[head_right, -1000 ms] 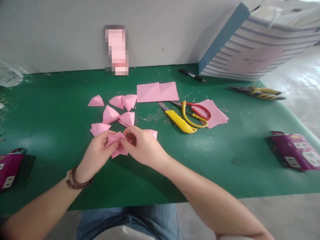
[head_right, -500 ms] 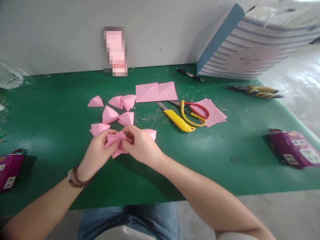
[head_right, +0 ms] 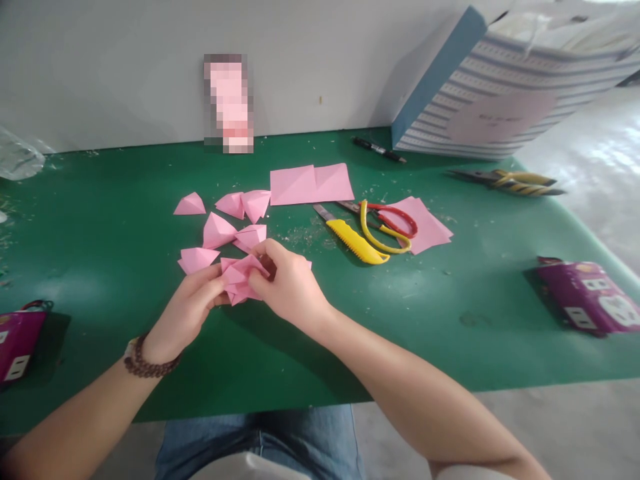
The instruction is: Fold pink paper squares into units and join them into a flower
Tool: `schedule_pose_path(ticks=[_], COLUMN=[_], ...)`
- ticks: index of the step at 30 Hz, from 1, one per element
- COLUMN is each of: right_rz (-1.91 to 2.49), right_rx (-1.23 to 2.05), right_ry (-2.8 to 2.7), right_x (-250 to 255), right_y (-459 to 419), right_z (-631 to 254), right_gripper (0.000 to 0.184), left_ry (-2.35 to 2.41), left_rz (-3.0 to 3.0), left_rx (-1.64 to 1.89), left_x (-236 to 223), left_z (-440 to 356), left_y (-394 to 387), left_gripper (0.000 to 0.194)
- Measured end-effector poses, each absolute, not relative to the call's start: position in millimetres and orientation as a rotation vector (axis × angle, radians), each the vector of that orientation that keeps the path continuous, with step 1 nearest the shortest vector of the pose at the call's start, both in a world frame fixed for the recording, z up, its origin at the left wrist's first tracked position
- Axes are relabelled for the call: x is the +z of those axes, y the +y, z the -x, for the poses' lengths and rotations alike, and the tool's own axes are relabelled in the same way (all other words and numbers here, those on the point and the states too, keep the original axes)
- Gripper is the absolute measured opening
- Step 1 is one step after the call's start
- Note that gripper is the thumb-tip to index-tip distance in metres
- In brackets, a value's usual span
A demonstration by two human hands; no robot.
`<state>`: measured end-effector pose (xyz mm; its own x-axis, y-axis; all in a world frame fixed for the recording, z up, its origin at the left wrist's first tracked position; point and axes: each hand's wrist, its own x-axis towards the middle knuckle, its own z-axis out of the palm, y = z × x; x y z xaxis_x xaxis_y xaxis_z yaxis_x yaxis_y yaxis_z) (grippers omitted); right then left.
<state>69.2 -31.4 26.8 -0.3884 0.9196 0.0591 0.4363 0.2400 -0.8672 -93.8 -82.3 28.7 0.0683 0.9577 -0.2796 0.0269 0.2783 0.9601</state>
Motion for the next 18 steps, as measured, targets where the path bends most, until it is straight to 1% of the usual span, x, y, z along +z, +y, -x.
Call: schedule_pose_path(ticks=[5, 9, 14, 18], right_rz=[1.189, 1.162, 1.119, 1.128], right_rx=[1.149, 1.276, 1.432, 1.38], right_ry=[-1.949, -1.945, -1.933, -1.977], right_x=[25.2, 22.7, 23.1, 24.0], right_y=[-31.9, -29.8, -29.8, -31.4], right_z=[-67.3, -68.4, -68.6, -67.6], right_gripper=[0.008, 0.003, 0.014, 0.009], left_ry=[1.531, 1.59, 1.727, 1.708], left_rz=[-1.181, -1.212, -1.362, -1.351], left_rx=[0.832, 0.806, 0.837, 0.84], left_x=[26.0, 25.5, 25.5, 24.5], left_z=[93.4, 93.2, 93.7, 94.5], left_y=[-83.0, -82.1, -83.0, -82.3], left_gripper=[0.024, 0.023, 0.02, 0.02])
